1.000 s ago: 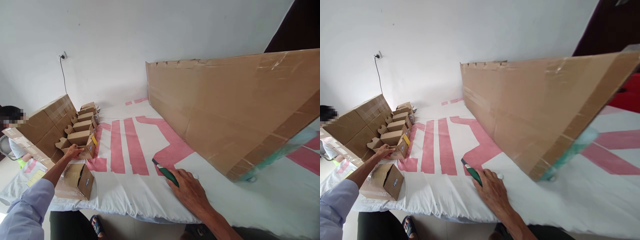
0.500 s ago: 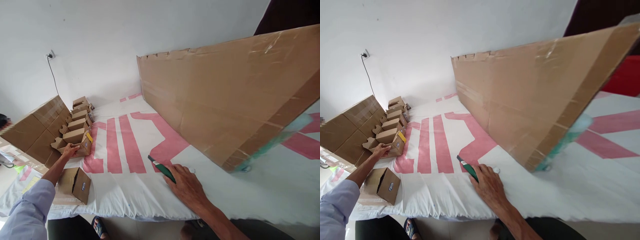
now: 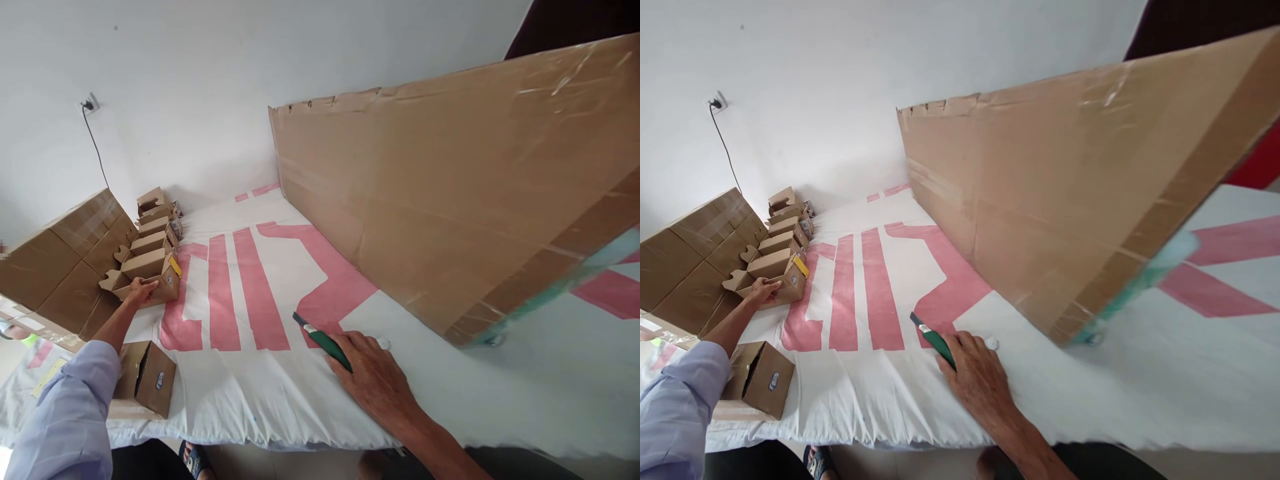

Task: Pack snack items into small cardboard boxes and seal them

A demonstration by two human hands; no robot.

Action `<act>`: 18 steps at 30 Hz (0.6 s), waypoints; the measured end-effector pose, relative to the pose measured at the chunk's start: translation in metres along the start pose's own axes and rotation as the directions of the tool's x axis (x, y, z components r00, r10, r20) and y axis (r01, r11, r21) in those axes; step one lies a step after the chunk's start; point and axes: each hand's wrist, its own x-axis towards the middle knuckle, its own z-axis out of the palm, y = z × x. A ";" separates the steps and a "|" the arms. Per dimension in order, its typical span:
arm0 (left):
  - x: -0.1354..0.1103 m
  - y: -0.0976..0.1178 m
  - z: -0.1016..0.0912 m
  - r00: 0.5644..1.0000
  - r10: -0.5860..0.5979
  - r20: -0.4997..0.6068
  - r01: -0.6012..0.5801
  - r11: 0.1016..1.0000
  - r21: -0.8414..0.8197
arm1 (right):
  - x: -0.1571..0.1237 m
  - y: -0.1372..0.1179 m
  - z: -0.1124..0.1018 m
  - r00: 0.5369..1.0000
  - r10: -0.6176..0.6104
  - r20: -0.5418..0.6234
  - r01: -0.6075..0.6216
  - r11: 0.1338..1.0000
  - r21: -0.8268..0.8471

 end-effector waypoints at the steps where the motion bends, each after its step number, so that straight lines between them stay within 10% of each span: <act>1: 0.002 0.000 0.000 1.000 0.000 -0.007 0.000 1.000 -0.001 | 0.000 0.000 0.001 1.000 0.001 -0.003 -0.001 1.000 -0.003; 18: 0.013 0.000 0.003 1.000 0.016 0.019 -0.016 0.999 -0.046 | 0.000 0.009 0.014 0.999 -0.029 -0.025 0.028 0.998 -0.053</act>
